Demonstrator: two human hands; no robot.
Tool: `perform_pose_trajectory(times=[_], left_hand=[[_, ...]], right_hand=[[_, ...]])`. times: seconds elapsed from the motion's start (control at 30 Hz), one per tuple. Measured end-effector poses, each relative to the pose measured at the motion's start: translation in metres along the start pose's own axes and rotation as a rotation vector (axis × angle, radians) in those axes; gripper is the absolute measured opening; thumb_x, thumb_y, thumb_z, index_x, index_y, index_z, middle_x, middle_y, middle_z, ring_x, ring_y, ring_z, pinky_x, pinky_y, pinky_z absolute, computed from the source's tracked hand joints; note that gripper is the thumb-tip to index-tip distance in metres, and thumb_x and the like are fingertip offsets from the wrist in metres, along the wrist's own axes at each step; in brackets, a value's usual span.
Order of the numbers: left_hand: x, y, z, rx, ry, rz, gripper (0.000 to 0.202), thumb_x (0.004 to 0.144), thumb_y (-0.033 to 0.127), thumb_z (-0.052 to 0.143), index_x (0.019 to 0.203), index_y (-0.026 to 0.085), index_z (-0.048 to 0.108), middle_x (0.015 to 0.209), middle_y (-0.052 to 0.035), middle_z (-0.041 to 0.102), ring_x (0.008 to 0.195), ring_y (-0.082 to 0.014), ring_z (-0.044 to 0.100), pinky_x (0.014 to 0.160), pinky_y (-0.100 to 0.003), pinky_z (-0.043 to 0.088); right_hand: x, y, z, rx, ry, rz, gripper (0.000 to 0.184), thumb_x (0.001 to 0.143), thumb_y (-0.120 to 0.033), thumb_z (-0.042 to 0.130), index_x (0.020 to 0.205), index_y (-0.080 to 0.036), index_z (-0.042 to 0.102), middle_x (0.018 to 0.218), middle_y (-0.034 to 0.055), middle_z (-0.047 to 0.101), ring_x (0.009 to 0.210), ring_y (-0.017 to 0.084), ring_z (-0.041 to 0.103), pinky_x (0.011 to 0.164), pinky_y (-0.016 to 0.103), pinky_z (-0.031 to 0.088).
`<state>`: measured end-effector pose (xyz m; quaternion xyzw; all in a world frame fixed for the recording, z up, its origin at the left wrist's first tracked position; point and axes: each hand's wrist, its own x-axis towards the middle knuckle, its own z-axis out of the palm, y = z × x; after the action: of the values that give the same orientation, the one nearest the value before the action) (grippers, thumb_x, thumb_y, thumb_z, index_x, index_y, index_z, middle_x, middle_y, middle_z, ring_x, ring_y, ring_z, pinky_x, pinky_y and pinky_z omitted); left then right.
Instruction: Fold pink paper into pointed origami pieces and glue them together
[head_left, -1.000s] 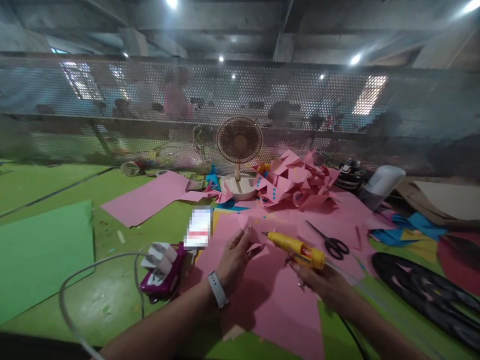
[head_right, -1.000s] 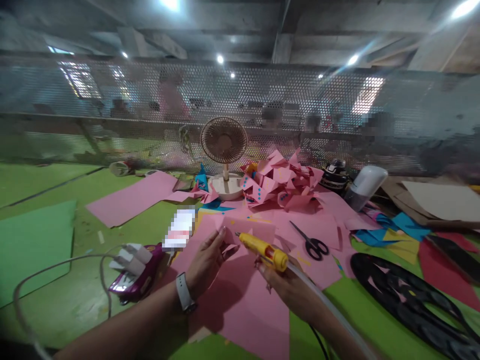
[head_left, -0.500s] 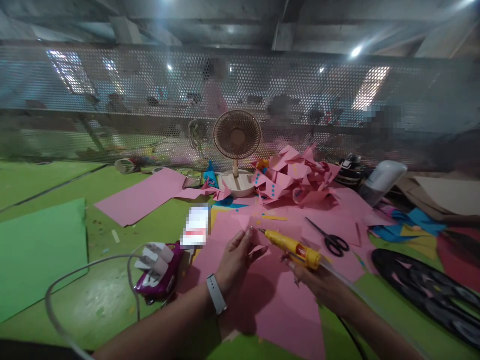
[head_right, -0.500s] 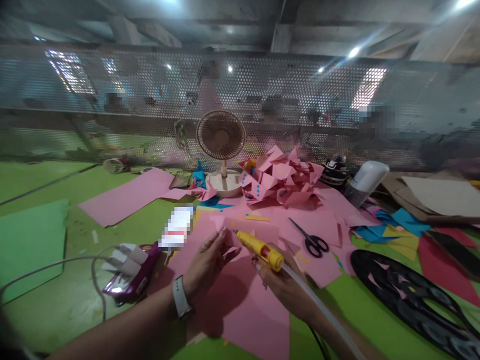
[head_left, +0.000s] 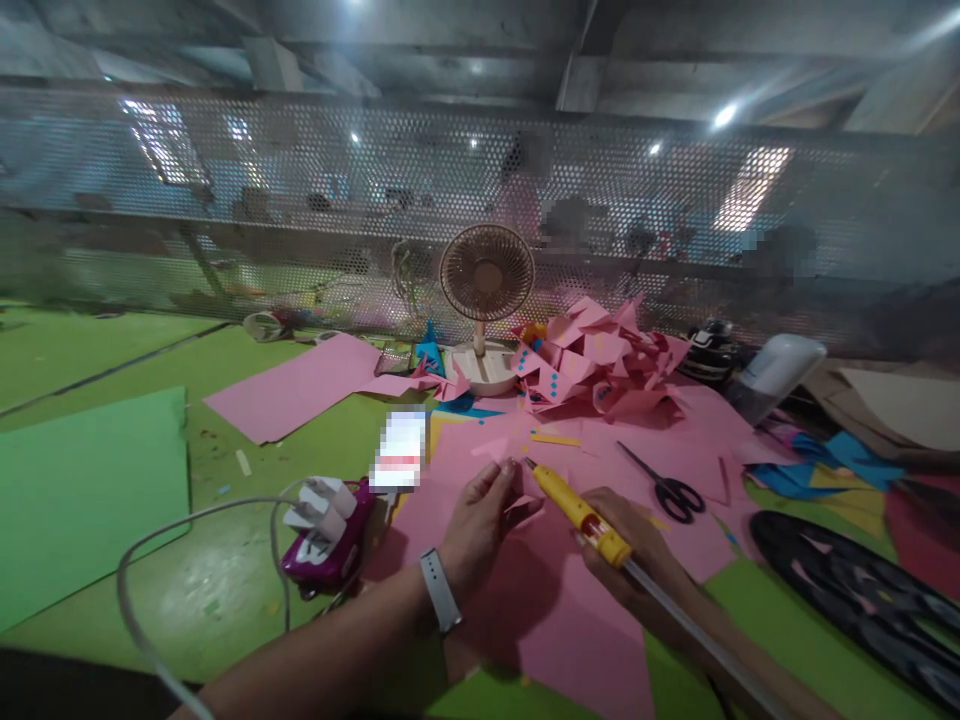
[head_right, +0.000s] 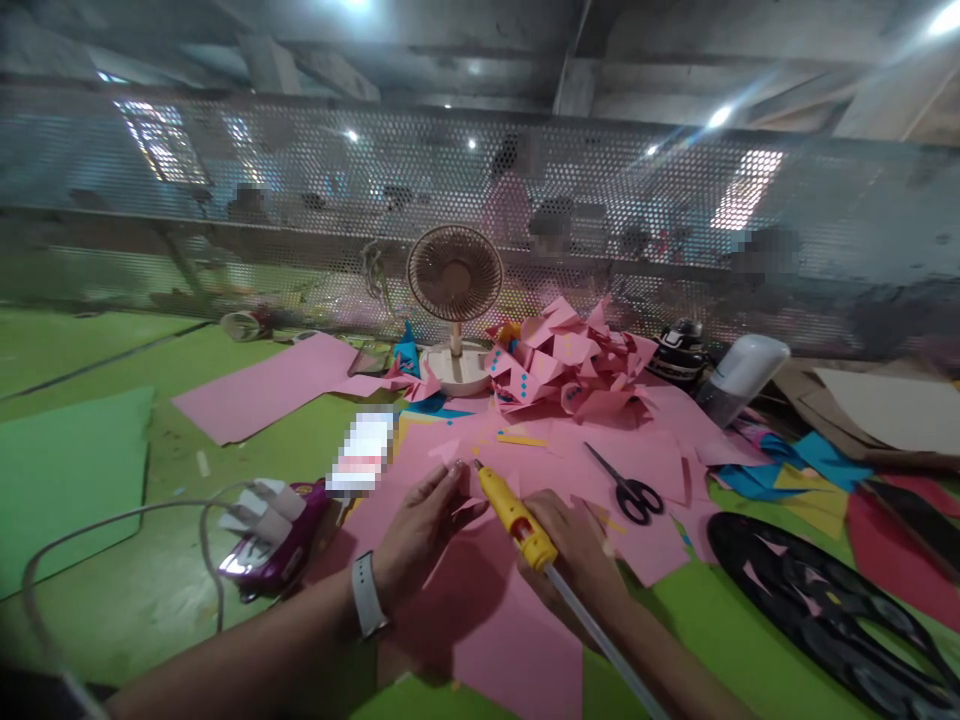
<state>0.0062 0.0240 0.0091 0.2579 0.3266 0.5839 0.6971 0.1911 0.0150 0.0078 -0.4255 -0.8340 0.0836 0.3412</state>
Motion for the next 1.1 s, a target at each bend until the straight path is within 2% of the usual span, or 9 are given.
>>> perform_pose_trajectory(times=[0.07, 0.2, 0.33, 0.47, 0.57, 0.8, 1.1], left_hand=[[-0.001, 0.0, 0.0, 0.02, -0.013, 0.013, 0.023, 0.069, 0.036, 0.071, 0.072, 0.016, 0.06, 0.067, 0.0032, 0.054, 0.064, -0.009, 0.056, 0.077, -0.031, 0.049], [-0.002, 0.001, 0.001, 0.062, -0.045, 0.064, 0.021, 0.073, 0.036, 0.067, 0.074, 0.016, 0.061, 0.071, 0.0024, 0.053, 0.068, -0.0094, 0.054, 0.079, -0.031, 0.049], [-0.002, 0.002, 0.002, 0.076, -0.039, 0.075, 0.023, 0.072, 0.037, 0.067, 0.071, 0.016, 0.06, 0.069, 0.0029, 0.051, 0.068, -0.0094, 0.052, 0.08, -0.032, 0.049], [-0.003, 0.001, 0.001, 0.067, -0.044, 0.05, 0.024, 0.072, 0.038, 0.067, 0.071, 0.016, 0.058, 0.068, 0.0029, 0.051, 0.065, -0.0091, 0.054, 0.079, -0.031, 0.048], [-0.002, 0.0, 0.0, 0.07, -0.042, 0.035, 0.025, 0.072, 0.038, 0.067, 0.069, 0.016, 0.057, 0.067, 0.0036, 0.05, 0.062, -0.0085, 0.054, 0.077, -0.03, 0.049], [-0.002, 0.003, 0.001, 0.107, -0.022, 0.082, 0.025, 0.074, 0.037, 0.066, 0.069, 0.015, 0.056, 0.068, 0.0035, 0.046, 0.064, -0.0078, 0.049, 0.079, -0.031, 0.05], [0.0, 0.002, 0.0, 0.126, -0.021, 0.097, 0.023, 0.076, 0.037, 0.064, 0.074, 0.015, 0.058, 0.075, 0.0015, 0.048, 0.071, -0.0092, 0.049, 0.079, -0.031, 0.05]], right_hand=[[-0.002, 0.007, 0.004, -0.053, -0.024, -0.076, 0.02, 0.074, -0.019, 0.047, 0.094, -0.02, 0.052, 0.084, 0.0053, 0.06, 0.076, 0.02, 0.058, 0.07, 0.033, 0.045], [-0.005, 0.009, 0.006, -0.048, -0.074, -0.066, 0.026, 0.076, -0.015, 0.044, 0.102, -0.019, 0.047, 0.094, 0.0095, 0.058, 0.084, 0.022, 0.058, 0.07, 0.033, 0.046], [-0.005, 0.006, 0.004, -0.033, -0.024, -0.072, 0.027, 0.076, -0.014, 0.043, 0.102, -0.02, 0.044, 0.091, 0.0087, 0.057, 0.083, 0.022, 0.057, 0.068, 0.033, 0.047], [-0.005, 0.004, 0.001, -0.077, -0.086, -0.115, 0.026, 0.08, -0.017, 0.043, 0.106, -0.02, 0.045, 0.095, 0.0093, 0.057, 0.084, 0.023, 0.056, 0.073, 0.035, 0.044], [-0.006, 0.006, 0.0, -0.149, -0.119, -0.174, 0.027, 0.081, -0.02, 0.043, 0.108, -0.018, 0.046, 0.094, 0.0092, 0.057, 0.081, 0.023, 0.055, 0.07, 0.036, 0.042], [-0.011, 0.004, -0.003, -0.096, -0.13, -0.078, 0.029, 0.084, -0.019, 0.04, 0.112, -0.019, 0.04, 0.103, 0.0127, 0.054, 0.088, 0.024, 0.056, 0.068, 0.035, 0.046], [-0.008, 0.0, -0.003, -0.028, -0.153, -0.047, 0.021, 0.084, -0.018, 0.041, 0.105, -0.02, 0.043, 0.102, 0.0111, 0.054, 0.093, 0.024, 0.057, 0.071, 0.034, 0.049]])
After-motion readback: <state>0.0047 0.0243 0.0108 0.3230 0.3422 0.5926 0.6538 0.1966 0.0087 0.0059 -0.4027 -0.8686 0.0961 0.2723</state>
